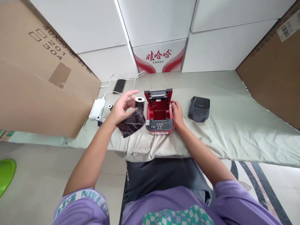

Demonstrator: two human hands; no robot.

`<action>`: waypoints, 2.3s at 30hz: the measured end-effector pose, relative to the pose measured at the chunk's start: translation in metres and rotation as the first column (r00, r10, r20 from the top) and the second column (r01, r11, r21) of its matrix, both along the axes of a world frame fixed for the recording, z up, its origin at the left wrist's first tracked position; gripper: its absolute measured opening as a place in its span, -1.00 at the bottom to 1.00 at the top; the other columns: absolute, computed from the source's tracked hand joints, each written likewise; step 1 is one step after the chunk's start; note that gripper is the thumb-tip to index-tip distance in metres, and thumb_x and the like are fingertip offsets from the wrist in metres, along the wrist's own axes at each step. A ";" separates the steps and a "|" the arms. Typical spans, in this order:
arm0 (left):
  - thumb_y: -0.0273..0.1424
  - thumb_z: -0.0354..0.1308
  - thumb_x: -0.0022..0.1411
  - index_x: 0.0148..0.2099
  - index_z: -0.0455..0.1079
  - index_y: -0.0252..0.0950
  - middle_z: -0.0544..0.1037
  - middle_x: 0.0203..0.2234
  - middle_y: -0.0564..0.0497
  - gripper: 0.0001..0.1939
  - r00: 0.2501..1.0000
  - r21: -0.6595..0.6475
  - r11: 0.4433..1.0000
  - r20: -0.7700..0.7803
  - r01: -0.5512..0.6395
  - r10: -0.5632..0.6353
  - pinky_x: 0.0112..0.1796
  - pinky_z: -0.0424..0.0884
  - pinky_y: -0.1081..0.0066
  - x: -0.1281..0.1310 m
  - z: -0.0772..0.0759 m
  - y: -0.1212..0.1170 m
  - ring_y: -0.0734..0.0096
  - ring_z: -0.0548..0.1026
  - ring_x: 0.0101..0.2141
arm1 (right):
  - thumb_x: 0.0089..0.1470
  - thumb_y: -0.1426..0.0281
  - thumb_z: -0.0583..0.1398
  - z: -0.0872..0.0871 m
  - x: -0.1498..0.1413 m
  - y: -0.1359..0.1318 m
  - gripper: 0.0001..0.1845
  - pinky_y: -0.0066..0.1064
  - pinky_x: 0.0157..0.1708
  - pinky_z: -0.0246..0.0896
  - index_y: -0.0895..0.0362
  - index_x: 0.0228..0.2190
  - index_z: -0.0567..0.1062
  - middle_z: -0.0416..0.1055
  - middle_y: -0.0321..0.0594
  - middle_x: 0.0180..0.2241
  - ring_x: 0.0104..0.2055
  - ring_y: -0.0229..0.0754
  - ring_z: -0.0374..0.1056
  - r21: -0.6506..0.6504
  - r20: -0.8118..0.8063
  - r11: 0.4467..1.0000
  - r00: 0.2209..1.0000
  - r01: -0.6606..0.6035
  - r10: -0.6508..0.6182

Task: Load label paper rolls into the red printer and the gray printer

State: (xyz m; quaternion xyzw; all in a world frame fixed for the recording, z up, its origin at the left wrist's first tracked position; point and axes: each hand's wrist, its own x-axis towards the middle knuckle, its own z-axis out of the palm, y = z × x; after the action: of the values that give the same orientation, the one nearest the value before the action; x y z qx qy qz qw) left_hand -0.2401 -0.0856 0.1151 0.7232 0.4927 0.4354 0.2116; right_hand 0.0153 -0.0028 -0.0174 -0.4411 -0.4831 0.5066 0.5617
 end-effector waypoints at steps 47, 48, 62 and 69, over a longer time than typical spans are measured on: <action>-0.13 -0.03 0.52 0.10 0.55 -0.19 0.56 0.08 -0.15 -0.59 0.934 0.219 0.913 -0.015 -0.344 0.356 0.19 0.42 0.09 0.075 -0.074 -0.043 0.14 0.50 0.12 | 0.03 0.12 0.29 0.025 0.029 -0.007 -0.62 -0.03 0.27 0.25 -0.04 -0.12 0.44 0.32 -0.20 0.28 0.27 0.08 0.31 0.198 0.015 0.915 0.935 -0.351 0.355; -0.13 -0.05 0.53 0.06 0.57 -0.18 0.58 0.08 -0.14 -0.58 0.943 0.173 0.930 -0.023 -0.324 0.333 0.20 0.42 0.09 0.075 -0.076 -0.042 0.14 0.50 0.13 | -0.02 0.17 0.30 0.027 0.030 -0.009 -0.51 -0.02 0.27 0.26 -0.07 -0.02 0.41 0.30 -0.20 0.31 0.26 0.08 0.33 0.164 0.017 0.909 0.923 -0.383 0.385; -0.16 -0.11 0.55 -0.10 0.59 -0.20 0.64 0.04 -0.12 -0.55 0.963 0.173 0.948 0.062 -0.268 0.261 0.24 0.38 0.01 0.076 -0.106 -0.034 0.15 0.49 0.15 | -0.05 0.30 0.29 0.039 0.036 -0.016 -0.10 0.08 0.38 0.17 -0.09 0.33 0.21 0.15 -0.15 0.44 0.35 0.10 0.28 0.059 0.064 0.886 0.887 -0.460 0.456; 0.00 -0.08 0.51 0.49 0.19 -0.11 0.28 0.44 -0.10 -0.36 0.931 -0.095 0.955 0.217 -0.280 0.295 0.35 0.29 0.14 0.084 -0.118 -0.057 0.14 0.27 0.41 | 0.08 -0.03 0.34 0.016 0.050 -0.066 -0.11 0.17 0.45 0.04 -0.08 0.34 0.22 0.12 -0.03 0.45 0.51 0.17 0.04 -0.046 0.137 0.954 0.944 -0.297 0.300</action>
State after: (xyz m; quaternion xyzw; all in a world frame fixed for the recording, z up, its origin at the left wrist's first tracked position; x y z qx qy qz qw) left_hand -0.1557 -0.1423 -0.0031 0.5813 0.5787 0.5266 0.2232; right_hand 0.0648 -0.0691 -0.0015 -0.4048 -0.5766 0.5590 0.4372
